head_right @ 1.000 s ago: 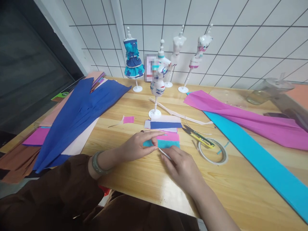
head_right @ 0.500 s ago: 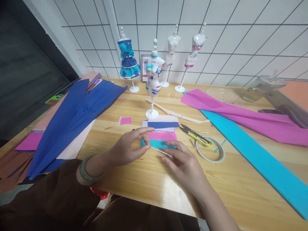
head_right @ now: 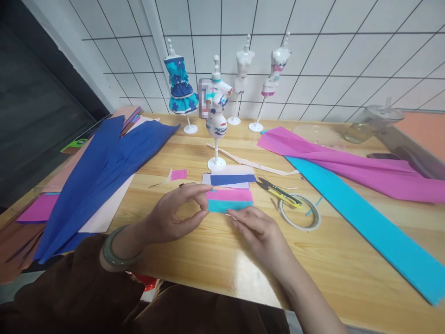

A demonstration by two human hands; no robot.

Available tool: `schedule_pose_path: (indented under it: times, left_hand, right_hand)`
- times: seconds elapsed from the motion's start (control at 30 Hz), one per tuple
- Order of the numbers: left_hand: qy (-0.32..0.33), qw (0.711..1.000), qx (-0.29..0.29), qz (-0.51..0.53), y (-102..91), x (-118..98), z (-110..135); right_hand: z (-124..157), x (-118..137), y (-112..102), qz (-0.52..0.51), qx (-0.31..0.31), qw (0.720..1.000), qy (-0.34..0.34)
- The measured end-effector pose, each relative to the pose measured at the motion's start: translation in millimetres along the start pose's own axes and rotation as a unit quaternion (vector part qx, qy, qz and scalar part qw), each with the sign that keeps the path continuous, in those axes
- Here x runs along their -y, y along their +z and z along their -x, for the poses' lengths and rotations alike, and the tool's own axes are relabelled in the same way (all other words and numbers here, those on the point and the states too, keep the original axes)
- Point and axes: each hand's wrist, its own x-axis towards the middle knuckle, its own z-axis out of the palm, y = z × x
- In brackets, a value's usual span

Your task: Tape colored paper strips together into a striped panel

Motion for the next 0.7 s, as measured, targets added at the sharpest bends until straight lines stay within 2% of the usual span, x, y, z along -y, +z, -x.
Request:
schedule_pose_path:
  times: [0.13,0.3,0.43,0.6,0.7]
  left_hand:
    - [-0.056,0.997,-0.019,0.046,-5.1,5.4,-0.9]
    - [-0.102,0.990,-0.020,0.095,-8.9,6.7,-0.6]
    - [-0.129,0.986,-0.026,0.104,-10.8,8.5,-0.6]
    - [-0.160,0.979,-0.039,0.119,-11.6,11.9,-1.6]
    - [-0.173,0.975,-0.048,0.132,-10.9,12.4,-2.5]
  right_hand:
    - [1.7,1.7,2.5,-0.049,0.002,0.998,0.044]
    - [3.0,1.7,5.4,-0.161,-0.016,0.978,0.132]
    - [0.8,1.0,0.5,-0.106,-0.017,0.982,0.156]
    - [-1.4,-1.7,-7.6,-0.034,-0.031,0.993,0.112]
    - [0.3,-6.1,-9.7,-0.026,-0.041,0.992,0.114]
